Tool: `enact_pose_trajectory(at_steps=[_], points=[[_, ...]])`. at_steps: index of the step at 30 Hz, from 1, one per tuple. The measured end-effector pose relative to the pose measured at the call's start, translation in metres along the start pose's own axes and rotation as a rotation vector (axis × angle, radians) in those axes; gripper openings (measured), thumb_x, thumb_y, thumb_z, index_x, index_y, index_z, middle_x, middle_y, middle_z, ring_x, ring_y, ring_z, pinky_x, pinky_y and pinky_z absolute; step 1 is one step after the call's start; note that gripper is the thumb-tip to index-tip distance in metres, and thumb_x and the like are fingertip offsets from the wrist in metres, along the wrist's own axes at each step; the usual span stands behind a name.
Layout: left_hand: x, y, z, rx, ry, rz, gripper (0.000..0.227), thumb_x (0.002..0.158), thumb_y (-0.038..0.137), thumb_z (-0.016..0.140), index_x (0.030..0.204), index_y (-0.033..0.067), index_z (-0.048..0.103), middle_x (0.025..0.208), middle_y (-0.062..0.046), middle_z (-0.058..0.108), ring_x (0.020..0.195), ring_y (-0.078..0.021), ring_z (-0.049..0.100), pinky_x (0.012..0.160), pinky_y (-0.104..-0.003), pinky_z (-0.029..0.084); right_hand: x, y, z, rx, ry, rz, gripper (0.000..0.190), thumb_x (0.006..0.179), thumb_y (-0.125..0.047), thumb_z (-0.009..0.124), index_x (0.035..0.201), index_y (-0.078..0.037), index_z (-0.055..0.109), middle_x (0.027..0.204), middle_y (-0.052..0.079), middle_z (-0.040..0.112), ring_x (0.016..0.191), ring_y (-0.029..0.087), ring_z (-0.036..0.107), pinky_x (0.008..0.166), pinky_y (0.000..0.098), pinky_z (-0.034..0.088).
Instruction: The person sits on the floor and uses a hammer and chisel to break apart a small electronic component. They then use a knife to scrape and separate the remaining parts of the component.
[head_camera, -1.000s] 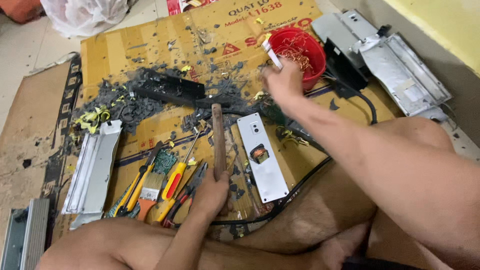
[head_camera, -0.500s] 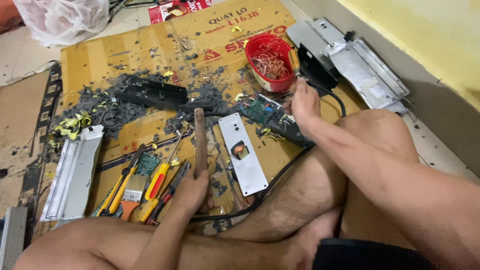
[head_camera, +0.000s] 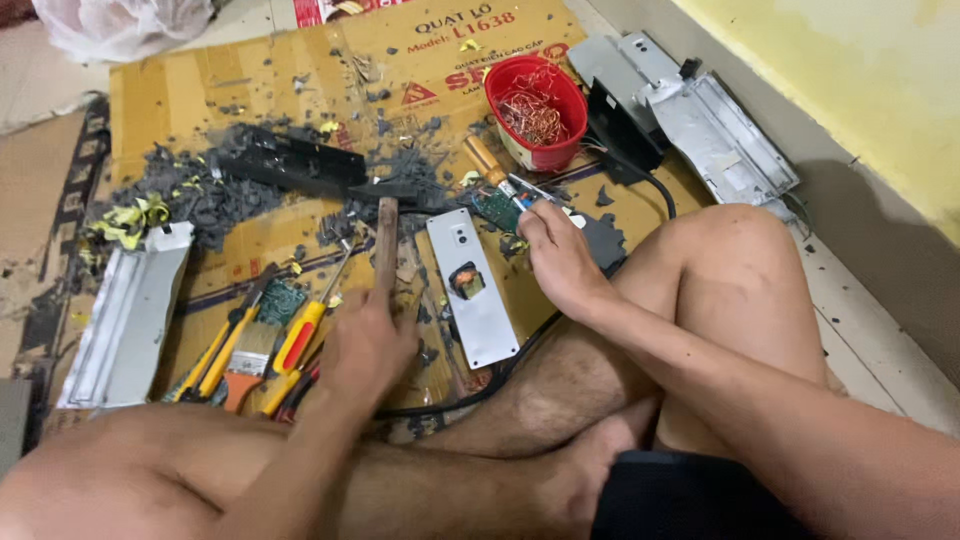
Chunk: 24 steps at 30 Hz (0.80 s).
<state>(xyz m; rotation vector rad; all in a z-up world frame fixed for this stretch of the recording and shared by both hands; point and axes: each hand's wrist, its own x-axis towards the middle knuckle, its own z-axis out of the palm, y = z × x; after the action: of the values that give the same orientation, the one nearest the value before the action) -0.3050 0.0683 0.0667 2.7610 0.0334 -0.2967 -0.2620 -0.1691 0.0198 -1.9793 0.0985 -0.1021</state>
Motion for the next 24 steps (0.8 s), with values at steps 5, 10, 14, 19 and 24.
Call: enact_pose_trajectory(at_steps=[5, 10, 14, 19, 24], points=[[0.049, 0.009, 0.033, -0.174, -0.072, 0.128, 0.053, 0.085, 0.040, 0.060, 0.130, 0.0115, 0.061, 0.124, -0.016, 0.061, 0.124, -0.0408, 0.060, 0.105, -0.053, 0.050, 0.005, 0.005, -0.010, -0.030, 0.008, 0.066, 0.033, 0.099, -0.035, 0.041, 0.097, -0.014, 0.067, 0.093, 0.016, 0.062, 0.096, 0.037, 0.064, 0.092, 0.0518, 0.049], [0.072, 0.005, 0.070, -0.253, -0.034, 0.141, 0.050, 0.083, 0.047, 0.067, 0.123, 0.0176, 0.070, 0.122, -0.012, 0.059, 0.121, -0.0410, 0.061, 0.104, -0.051, 0.051, -0.001, -0.008, -0.010, -0.047, -0.003, 0.106, 0.033, 0.093, -0.036, 0.049, 0.097, -0.019, 0.076, 0.103, 0.015, 0.068, 0.107, 0.036, 0.065, 0.099, 0.0481, 0.048], [0.054, 0.009, 0.078, -0.346, 0.023, 0.034, 0.044, 0.083, 0.051, 0.073, 0.099, 0.0094, 0.069, 0.118, -0.016, 0.055, 0.116, -0.0432, 0.063, 0.099, -0.048, 0.053, -0.006, -0.011, 0.005, -0.029, -0.036, 0.086, 0.027, 0.095, -0.036, 0.057, 0.103, -0.018, 0.075, 0.081, 0.008, 0.068, 0.087, 0.023, 0.067, 0.087, 0.0415, 0.050], [0.026, 0.020, 0.063, -0.436, -0.069, -0.083, 0.044, 0.092, 0.048, 0.071, 0.112, 0.0103, 0.063, 0.119, -0.014, 0.050, 0.113, -0.0314, 0.063, 0.095, -0.045, 0.054, -0.024, -0.034, 0.022, -0.006, -0.136, 0.045, 0.025, 0.101, -0.023, 0.059, 0.107, -0.004, 0.073, 0.087, 0.016, 0.073, 0.086, 0.031, 0.070, 0.086, 0.0425, 0.054], [0.013, -0.005, 0.065, -0.380, -0.093, -0.055, 0.055, 0.086, 0.048, 0.070, 0.128, 0.0138, 0.057, 0.133, -0.014, 0.049, 0.132, -0.0410, 0.053, 0.109, -0.054, 0.046, -0.017, -0.036, 0.033, -0.234, -0.079, -0.126, 0.023, 0.088, -0.027, 0.069, 0.093, -0.006, 0.074, 0.083, 0.017, 0.075, 0.089, 0.038, 0.073, 0.077, 0.0475, 0.055]])
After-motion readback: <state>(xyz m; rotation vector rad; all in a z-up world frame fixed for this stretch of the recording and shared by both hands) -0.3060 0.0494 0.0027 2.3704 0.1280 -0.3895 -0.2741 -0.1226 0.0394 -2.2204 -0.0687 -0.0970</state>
